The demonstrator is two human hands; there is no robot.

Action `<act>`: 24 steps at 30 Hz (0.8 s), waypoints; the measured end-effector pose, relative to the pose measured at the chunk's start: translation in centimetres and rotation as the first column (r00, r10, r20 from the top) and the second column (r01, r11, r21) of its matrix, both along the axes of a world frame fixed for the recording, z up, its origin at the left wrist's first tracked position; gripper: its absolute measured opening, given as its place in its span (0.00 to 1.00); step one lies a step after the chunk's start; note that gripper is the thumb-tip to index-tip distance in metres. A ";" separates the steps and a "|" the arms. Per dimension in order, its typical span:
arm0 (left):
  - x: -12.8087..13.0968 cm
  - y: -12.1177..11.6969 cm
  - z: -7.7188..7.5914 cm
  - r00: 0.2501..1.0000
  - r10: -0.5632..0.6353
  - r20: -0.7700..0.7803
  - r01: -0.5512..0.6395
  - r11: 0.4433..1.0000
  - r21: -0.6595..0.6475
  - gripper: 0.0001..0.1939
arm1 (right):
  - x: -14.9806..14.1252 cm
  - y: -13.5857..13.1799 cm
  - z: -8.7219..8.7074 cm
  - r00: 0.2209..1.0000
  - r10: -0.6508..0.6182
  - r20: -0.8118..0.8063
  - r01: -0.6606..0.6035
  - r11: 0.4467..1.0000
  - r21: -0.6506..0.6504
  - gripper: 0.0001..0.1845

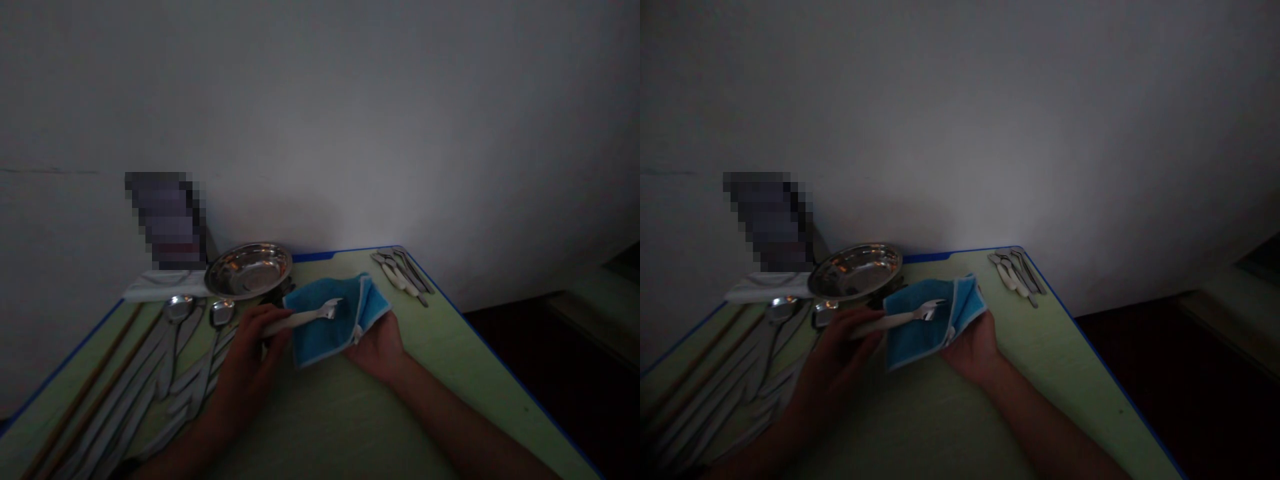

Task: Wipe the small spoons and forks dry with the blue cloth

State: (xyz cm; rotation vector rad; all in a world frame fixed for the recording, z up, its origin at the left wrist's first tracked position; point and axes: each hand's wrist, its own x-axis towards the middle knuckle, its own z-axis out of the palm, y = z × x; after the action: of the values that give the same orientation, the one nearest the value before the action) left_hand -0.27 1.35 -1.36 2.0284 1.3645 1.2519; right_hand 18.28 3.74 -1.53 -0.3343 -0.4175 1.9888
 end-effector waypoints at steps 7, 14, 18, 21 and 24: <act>0.2 -0.1 0.1 0.998 0.041 -0.053 -0.049 0.988 -0.148 0.12 | 0.0 0.1 0.0 0.999 -0.032 0.019 0.032 0.999 -0.022 0.19; 0.3 -0.4 -0.1 0.997 -0.062 -0.050 0.043 0.947 -0.319 0.11 | 0.0 0.0 0.2 0.997 -0.054 0.061 0.059 0.993 -0.098 0.18; 0.5 -0.3 0.2 0.992 -0.108 -0.065 0.076 0.925 -0.372 0.09 | 0.1 0.1 0.0 0.996 -0.059 0.071 0.065 0.994 -0.089 0.16; 0.6 -0.3 0.6 0.981 -0.168 -0.101 0.119 0.919 -0.377 0.07 | 0.1 0.2 -0.3 0.997 -0.040 0.063 0.046 0.995 -0.093 0.17; 0.5 -0.4 0.6 0.974 -0.213 -0.075 0.170 0.911 -0.375 0.08 | 0.3 0.3 -0.5 0.998 -0.036 0.054 0.041 0.995 -0.096 0.17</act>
State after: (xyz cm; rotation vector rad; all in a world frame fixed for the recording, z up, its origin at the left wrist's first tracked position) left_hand 0.20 0.97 -0.72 1.9331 1.2968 0.7405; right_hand 18.54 4.02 -2.04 -0.4527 -0.3451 1.9696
